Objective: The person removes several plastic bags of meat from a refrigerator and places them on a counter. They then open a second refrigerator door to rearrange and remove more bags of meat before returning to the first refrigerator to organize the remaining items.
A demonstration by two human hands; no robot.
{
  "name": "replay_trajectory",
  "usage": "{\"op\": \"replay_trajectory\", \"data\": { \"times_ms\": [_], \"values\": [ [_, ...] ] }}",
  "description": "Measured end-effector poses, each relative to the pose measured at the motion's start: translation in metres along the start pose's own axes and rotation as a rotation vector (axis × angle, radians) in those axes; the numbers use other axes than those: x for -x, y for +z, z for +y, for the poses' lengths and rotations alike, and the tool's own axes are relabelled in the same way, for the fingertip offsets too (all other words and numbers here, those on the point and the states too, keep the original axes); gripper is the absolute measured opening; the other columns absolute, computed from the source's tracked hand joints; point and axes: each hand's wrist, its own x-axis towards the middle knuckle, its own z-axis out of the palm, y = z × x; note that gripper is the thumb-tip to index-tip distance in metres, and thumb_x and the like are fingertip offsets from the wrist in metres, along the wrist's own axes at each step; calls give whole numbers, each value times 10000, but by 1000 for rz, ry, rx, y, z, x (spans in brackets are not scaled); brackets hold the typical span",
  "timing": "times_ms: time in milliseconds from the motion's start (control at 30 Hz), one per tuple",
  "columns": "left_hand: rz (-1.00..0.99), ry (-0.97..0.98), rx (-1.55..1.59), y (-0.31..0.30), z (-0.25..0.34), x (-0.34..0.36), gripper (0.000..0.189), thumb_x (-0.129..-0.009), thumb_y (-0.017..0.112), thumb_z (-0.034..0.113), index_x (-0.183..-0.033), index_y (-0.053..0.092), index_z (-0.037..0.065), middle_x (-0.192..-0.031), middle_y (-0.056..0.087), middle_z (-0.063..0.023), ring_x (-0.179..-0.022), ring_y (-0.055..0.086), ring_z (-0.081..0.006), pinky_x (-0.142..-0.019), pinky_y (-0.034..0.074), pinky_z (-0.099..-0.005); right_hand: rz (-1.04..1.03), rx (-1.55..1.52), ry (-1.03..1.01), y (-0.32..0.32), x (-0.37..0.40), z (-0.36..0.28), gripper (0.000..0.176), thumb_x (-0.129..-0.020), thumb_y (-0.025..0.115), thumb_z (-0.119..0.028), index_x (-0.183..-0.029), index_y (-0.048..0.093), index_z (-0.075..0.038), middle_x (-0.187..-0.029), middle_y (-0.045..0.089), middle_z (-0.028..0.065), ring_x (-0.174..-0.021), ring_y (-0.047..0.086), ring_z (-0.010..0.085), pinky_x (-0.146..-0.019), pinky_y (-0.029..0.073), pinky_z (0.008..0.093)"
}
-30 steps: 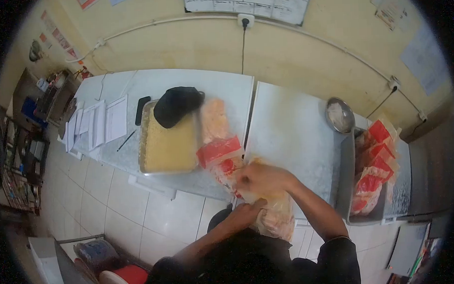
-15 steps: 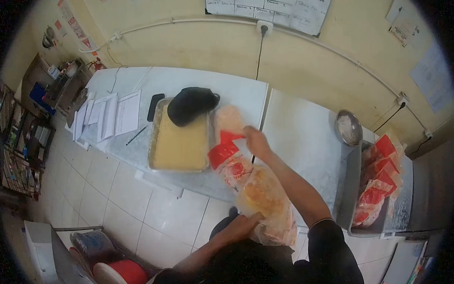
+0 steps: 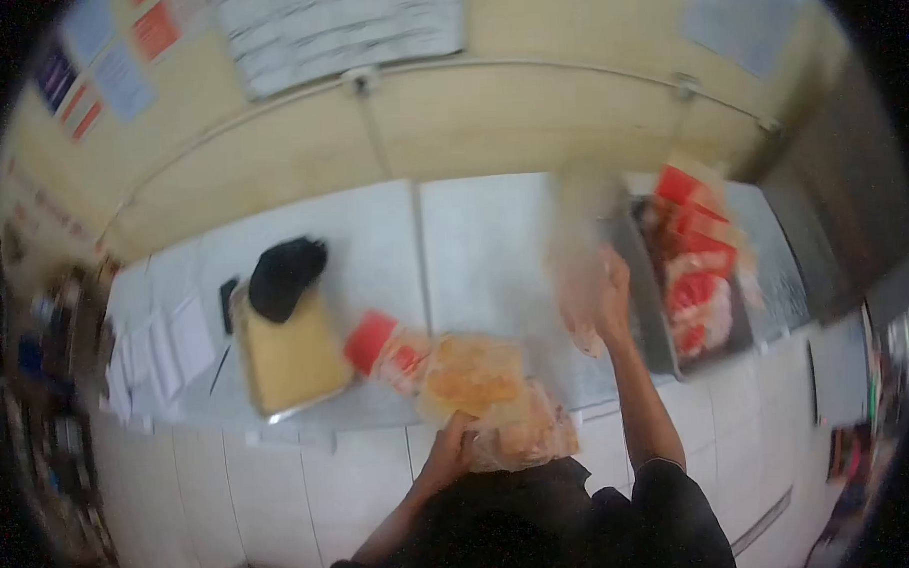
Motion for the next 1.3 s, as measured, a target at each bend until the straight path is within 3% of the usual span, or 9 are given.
{"op": "replay_trajectory", "data": {
  "times_ms": [67,133,200,267,367,467,600,767,1300],
  "values": [
    [35,-1,38,7,5,-16,210,-948,491,78,-1149,511,22,-967,635,-278,-946,624,-480,-782,500,-472,103,471,-96,-65,24,34,359,-1036,524,-329,-1193,592,-13,-1141,604,82,-1037,582,167,-934,483,330],
    [67,76,43,11,1,-34,238,-947,476,86,-1164,509,-5,-1015,630,-239,-953,633,-393,-810,496,-422,553,626,-513,-84,53,74,224,-948,602,-238,-983,648,-21,-879,639,56,-834,594,146,-748,488,308],
    [128,117,42,18,5,-55,246,-954,477,97,-1169,505,-20,-1016,614,-177,-933,615,-285,-825,488,-378,496,112,-131,-86,85,26,240,-954,587,-255,-866,607,-32,-813,555,-19,-783,512,78,-662,425,278],
    [127,130,36,28,32,-72,240,-962,481,105,-1164,505,-23,-1008,602,-143,-918,595,-235,-829,483,-359,368,50,-78,-122,110,45,260,-935,600,-247,-788,549,-39,-748,472,-53,-731,431,57,-614,354,266],
    [286,132,212,48,63,-97,180,-987,482,125,-1105,501,-10,-959,564,-77,-876,548,-169,-811,463,-323,468,33,-40,-141,150,25,285,-933,589,-250,-753,488,-53,-707,414,-69,-696,385,48,-588,309,254],
    [265,94,253,47,79,-134,164,-1028,514,197,-985,470,45,-863,474,-8,-800,458,-101,-734,417,-273,425,8,52,-152,173,8,263,-933,557,-225,-749,495,-48,-711,433,-56,-699,396,52,-607,341,264],
    [227,234,238,70,82,-177,194,-1033,520,222,-986,471,41,-853,478,-9,-801,460,-104,-734,424,-279,298,-58,165,-180,221,-5,260,-939,537,-213,-761,524,-25,-730,471,-41,-735,437,57,-642,387,277],
    [392,176,198,129,105,-198,198,-1026,528,217,-1024,475,26,-923,521,-56,-815,495,-164,-765,458,-308,297,-135,170,-254,290,7,248,-935,536,-199,-739,528,-48,-707,488,-64,-699,451,44,-612,394,244],
    [633,136,74,243,108,-210,291,-1059,470,260,-1148,431,-14,-1035,552,-167,-932,558,-237,-837,485,-356,903,60,312,-542,418,47,298,-891,522,-242,-639,486,-86,-601,464,-32,-539,418,66,-462,338,271]
  ]
}}
